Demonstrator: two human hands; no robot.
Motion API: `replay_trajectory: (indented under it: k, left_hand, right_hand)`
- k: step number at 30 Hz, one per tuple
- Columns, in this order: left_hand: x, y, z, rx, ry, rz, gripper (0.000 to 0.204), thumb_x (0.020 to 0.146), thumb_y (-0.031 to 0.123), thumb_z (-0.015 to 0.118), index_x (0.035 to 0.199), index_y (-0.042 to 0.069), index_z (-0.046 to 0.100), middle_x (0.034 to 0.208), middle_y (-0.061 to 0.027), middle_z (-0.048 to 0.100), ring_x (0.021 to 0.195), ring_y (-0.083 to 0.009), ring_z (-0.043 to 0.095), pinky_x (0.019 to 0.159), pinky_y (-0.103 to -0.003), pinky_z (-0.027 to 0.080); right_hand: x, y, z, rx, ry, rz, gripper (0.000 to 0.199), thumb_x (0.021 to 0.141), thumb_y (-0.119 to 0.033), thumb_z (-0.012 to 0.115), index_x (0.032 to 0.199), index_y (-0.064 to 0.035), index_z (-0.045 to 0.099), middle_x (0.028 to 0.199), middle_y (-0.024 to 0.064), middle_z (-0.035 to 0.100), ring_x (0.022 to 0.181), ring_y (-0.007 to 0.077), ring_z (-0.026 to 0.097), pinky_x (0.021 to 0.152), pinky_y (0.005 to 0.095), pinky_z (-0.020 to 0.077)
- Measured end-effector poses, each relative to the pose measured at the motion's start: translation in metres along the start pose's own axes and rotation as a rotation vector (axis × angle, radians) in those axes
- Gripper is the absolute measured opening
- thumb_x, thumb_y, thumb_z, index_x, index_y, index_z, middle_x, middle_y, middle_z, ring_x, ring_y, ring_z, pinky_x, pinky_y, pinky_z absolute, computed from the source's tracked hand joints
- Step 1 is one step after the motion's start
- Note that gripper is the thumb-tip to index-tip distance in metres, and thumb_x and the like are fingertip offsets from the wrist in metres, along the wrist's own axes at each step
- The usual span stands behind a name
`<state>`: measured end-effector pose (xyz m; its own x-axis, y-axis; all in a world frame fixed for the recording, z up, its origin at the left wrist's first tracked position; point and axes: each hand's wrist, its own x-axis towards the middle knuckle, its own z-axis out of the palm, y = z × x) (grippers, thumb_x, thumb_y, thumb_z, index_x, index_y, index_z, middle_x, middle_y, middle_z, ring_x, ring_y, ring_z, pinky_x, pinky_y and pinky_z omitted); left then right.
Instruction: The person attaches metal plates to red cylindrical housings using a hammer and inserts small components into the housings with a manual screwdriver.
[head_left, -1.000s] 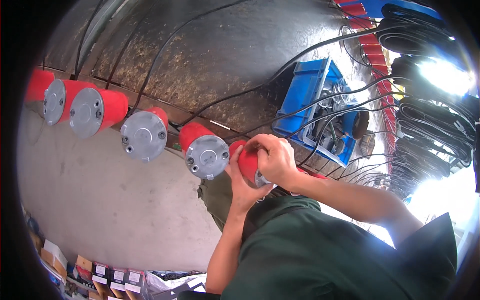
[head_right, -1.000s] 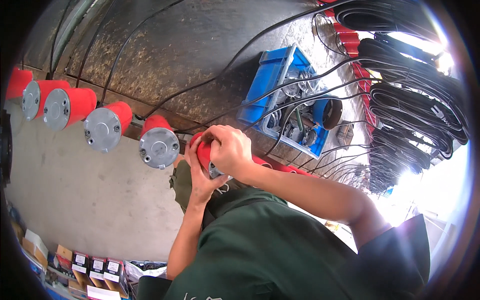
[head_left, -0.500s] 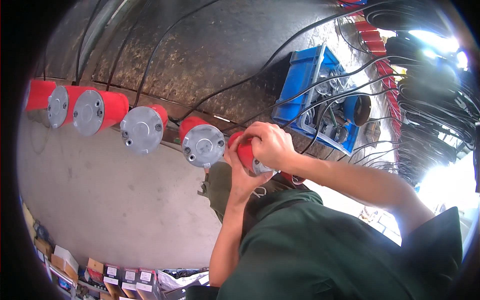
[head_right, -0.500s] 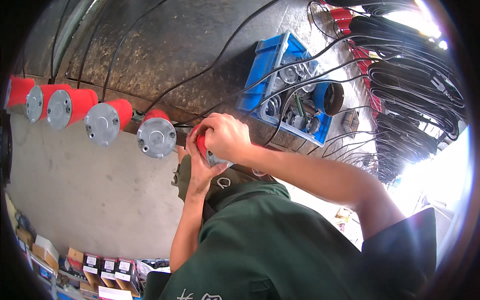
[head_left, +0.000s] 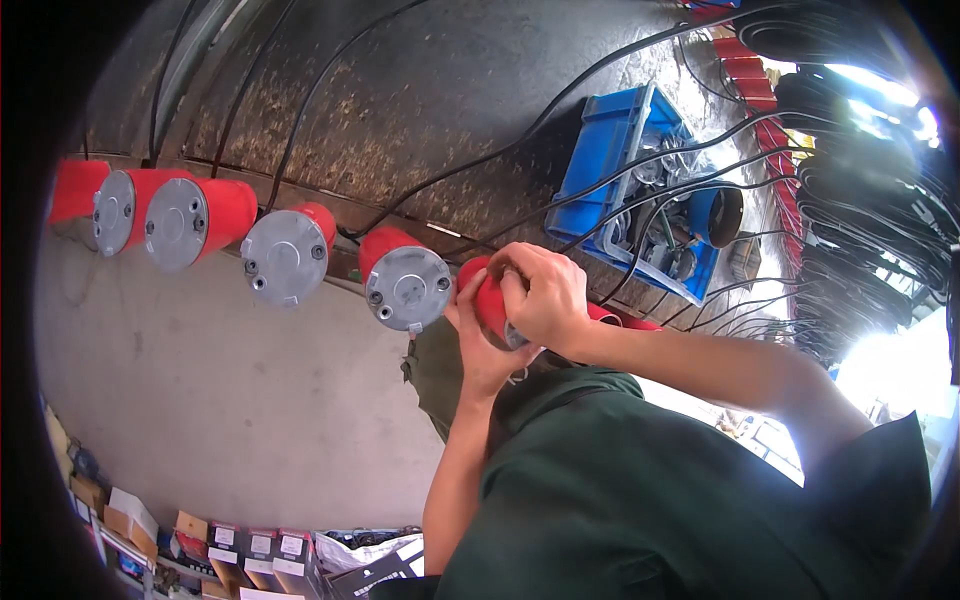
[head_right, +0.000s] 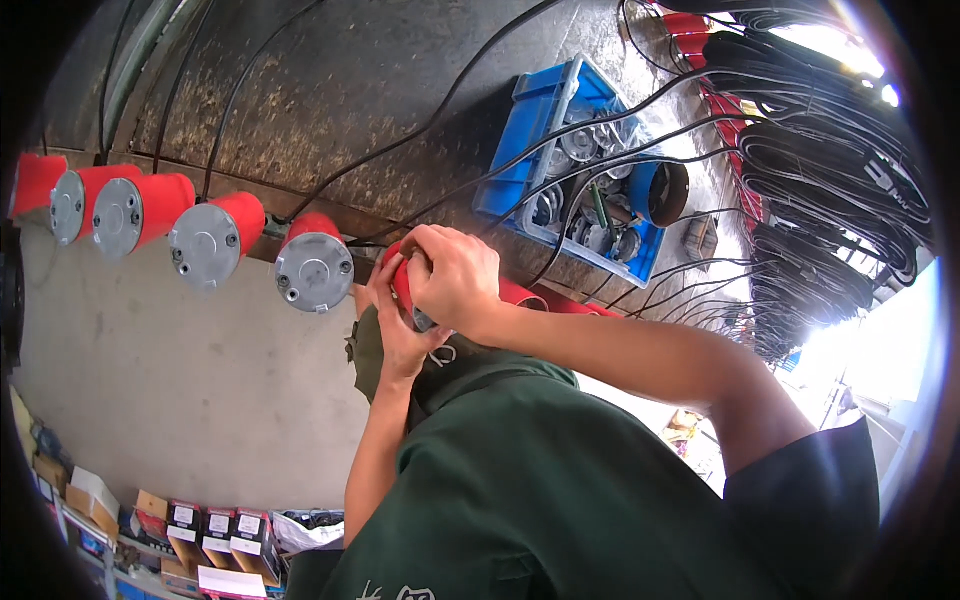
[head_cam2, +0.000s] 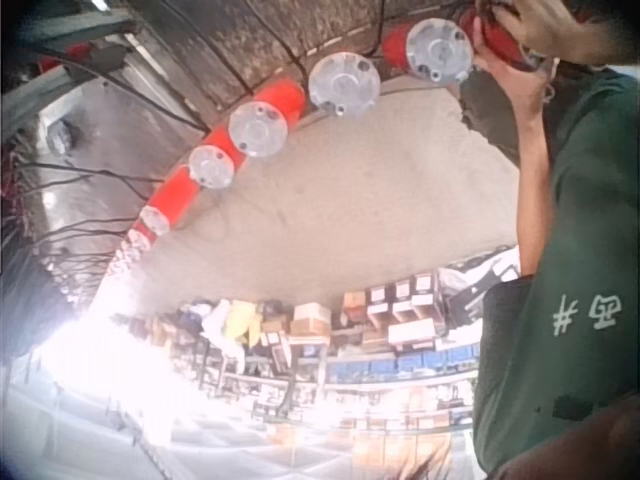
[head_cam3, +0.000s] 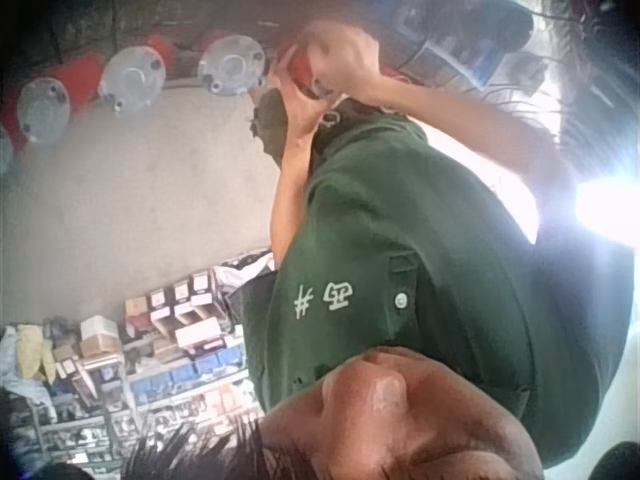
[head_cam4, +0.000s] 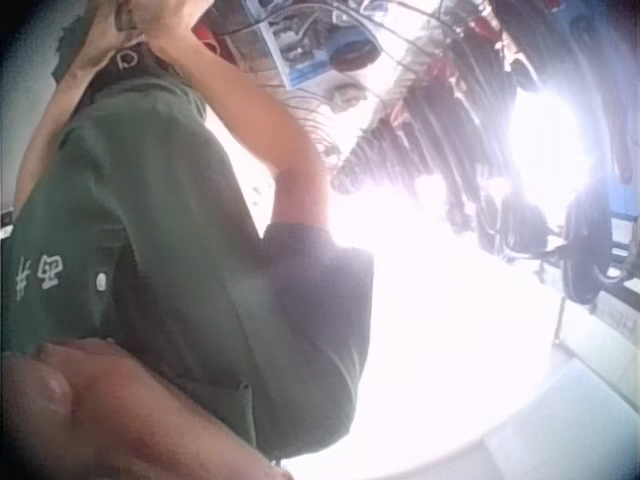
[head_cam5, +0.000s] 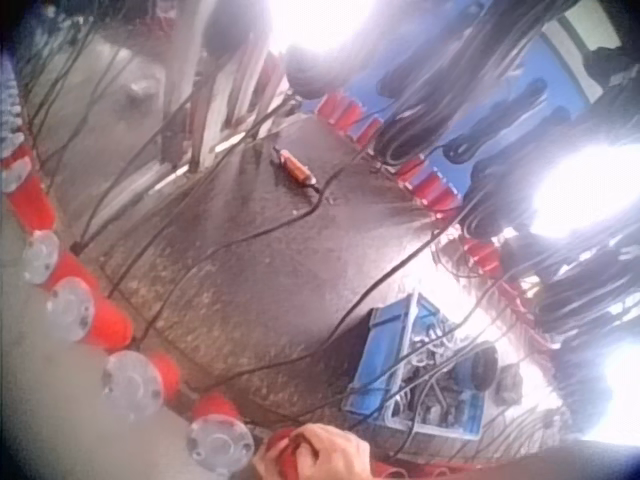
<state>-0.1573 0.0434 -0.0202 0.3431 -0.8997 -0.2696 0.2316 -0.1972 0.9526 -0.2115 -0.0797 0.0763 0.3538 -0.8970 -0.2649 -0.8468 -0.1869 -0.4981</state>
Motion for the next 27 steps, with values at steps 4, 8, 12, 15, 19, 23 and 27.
replay_trajectory:
  k: [4,8,12,15,19,23,27]
  left_hand:
    - [0.001,-0.005,0.001,-0.135,-0.014,-0.001,0.125,0.069,0.05,0.098,0.164,0.003,0.032,0.16,-0.0161,0.041,0.154,-0.0309,0.04,0.13,-0.047,0.03]
    - [0.003,-0.002,0.0,-0.326,-0.121,-0.09,0.131,0.066,0.035,0.102,0.167,0.007,0.024,0.164,-0.0188,0.019,0.155,-0.0354,0.032,0.131,-0.05,0.032]
    - [0.004,0.002,-0.002,-0.518,-0.144,-0.152,0.127,0.068,0.027,0.1,0.167,0.006,0.023,0.165,-0.016,0.013,0.155,-0.0332,0.035,0.13,-0.048,0.036]
    - [0.003,0.0,0.0,-0.467,-0.132,-0.161,0.127,0.067,0.025,0.1,0.167,0.007,0.023,0.165,-0.0157,0.014,0.155,-0.033,0.035,0.13,-0.048,0.036]
    - [0.0,-0.004,0.001,-0.235,-0.056,-0.027,0.121,0.066,0.024,0.1,0.165,0.009,0.031,0.164,-0.0155,0.019,0.153,-0.0325,0.038,0.13,-0.047,0.036]
    - [-0.004,0.0,0.0,-0.146,0.029,-0.025,0.121,0.067,0.058,0.097,0.16,0.003,0.043,0.16,-0.0161,0.042,0.149,-0.0305,0.043,0.125,-0.047,0.036]
    - [0.005,0.005,0.001,-0.358,-0.073,-0.128,0.123,0.068,0.048,0.098,0.162,0.001,0.034,0.161,-0.015,0.037,0.153,-0.0299,0.039,0.127,-0.047,0.035]
  right_hand:
    - [0.002,-0.006,-0.004,-0.073,-0.057,-0.015,0.023,0.088,-0.009,0.057,0.094,-0.0102,0.079,0.097,0.011,0.078,0.092,0.0377,0.074,0.08,0.0473,0.0606]
    - [0.008,-0.003,-0.009,-0.124,-0.24,0.058,0.03,0.087,-0.01,0.053,0.096,-0.0111,0.081,0.108,0.0083,0.079,0.1,0.0383,0.074,0.087,0.05,0.0607]
    - [0.011,0.007,-0.008,0.013,-0.19,0.057,0.026,0.086,-0.015,0.058,0.093,-0.0124,0.084,0.094,0.0137,0.08,0.09,0.0397,0.075,0.081,0.0492,0.0607]
    - [0.008,0.012,-0.005,0.111,-0.111,0.038,0.022,0.088,-0.015,0.061,0.093,-0.0083,0.082,0.087,0.0181,0.078,0.084,0.0423,0.075,0.078,0.0484,0.0605]
    - [-0.001,0.006,-0.002,0.053,-0.019,0.0,0.021,0.091,-0.011,0.06,0.097,-0.0072,0.08,0.09,0.0173,0.079,0.083,0.0397,0.075,0.077,0.0457,0.0606]
    - [-0.003,0.001,-0.002,0.01,-0.039,0.057,0.022,0.093,-0.017,0.059,0.098,-0.0117,0.08,0.098,0.0134,0.08,0.092,0.039,0.075,0.08,0.0501,0.0599]
    - [0.013,0.008,-0.005,-0.018,-0.258,0.09,0.032,0.09,-0.018,0.055,0.102,-0.0154,0.084,0.101,0.0133,0.08,0.102,0.0378,0.075,0.089,0.0476,0.0611]
